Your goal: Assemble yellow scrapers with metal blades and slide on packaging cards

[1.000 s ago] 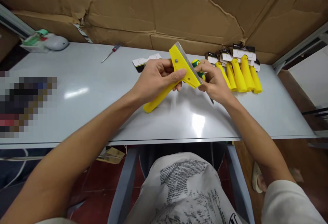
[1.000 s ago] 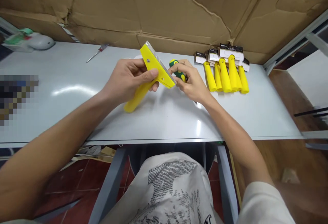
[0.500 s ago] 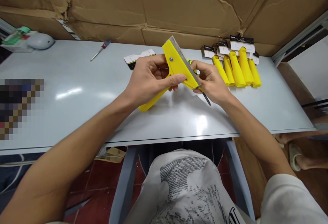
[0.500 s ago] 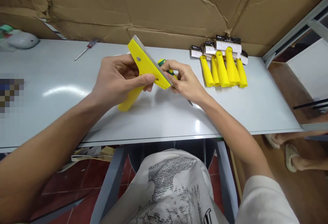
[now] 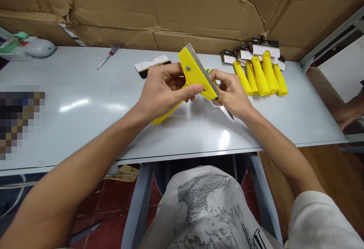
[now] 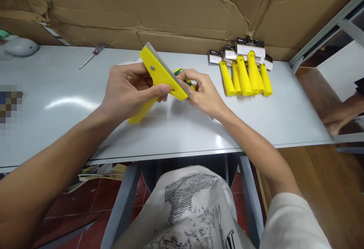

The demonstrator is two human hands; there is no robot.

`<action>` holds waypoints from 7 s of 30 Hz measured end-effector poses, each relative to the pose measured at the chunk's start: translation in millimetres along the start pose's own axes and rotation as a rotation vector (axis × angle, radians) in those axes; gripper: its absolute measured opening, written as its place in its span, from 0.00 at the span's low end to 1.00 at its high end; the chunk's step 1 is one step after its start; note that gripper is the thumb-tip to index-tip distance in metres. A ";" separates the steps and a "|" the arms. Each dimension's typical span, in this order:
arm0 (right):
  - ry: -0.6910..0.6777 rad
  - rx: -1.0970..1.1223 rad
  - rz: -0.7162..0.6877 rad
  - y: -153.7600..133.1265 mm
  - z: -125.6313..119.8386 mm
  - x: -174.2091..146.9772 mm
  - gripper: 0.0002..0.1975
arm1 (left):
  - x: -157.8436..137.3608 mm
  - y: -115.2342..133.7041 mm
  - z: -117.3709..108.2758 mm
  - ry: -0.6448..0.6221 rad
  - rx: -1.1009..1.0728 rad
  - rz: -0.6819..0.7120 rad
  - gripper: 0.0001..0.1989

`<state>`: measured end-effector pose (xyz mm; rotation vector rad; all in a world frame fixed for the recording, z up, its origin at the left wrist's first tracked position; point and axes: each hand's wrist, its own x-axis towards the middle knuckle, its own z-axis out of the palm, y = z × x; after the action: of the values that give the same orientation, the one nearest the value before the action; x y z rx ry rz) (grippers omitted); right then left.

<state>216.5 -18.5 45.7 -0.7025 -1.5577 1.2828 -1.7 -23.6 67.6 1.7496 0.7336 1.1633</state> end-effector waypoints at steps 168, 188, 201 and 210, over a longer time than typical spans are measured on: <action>0.202 -0.638 -0.129 -25.1 12.0 0.7 0.23 | -0.5 3.2 -2.9 0.098 0.028 -0.120 0.17; 0.039 -0.717 -0.144 -37.5 -1.3 4.5 0.18 | -2.0 6.8 -3.4 0.001 0.118 -0.115 0.17; -0.063 -0.712 -0.099 -39.6 -5.6 6.1 0.16 | -0.3 7.3 -0.8 -0.064 0.129 -0.199 0.14; 0.011 -0.927 -0.356 -37.2 -4.4 3.4 0.11 | 1.9 -10.6 -8.8 -0.105 0.000 -0.012 0.12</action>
<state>224.4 -24.2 82.1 -0.9185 -2.1430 0.2409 -9.1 -14.4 60.3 1.7893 0.6804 1.0545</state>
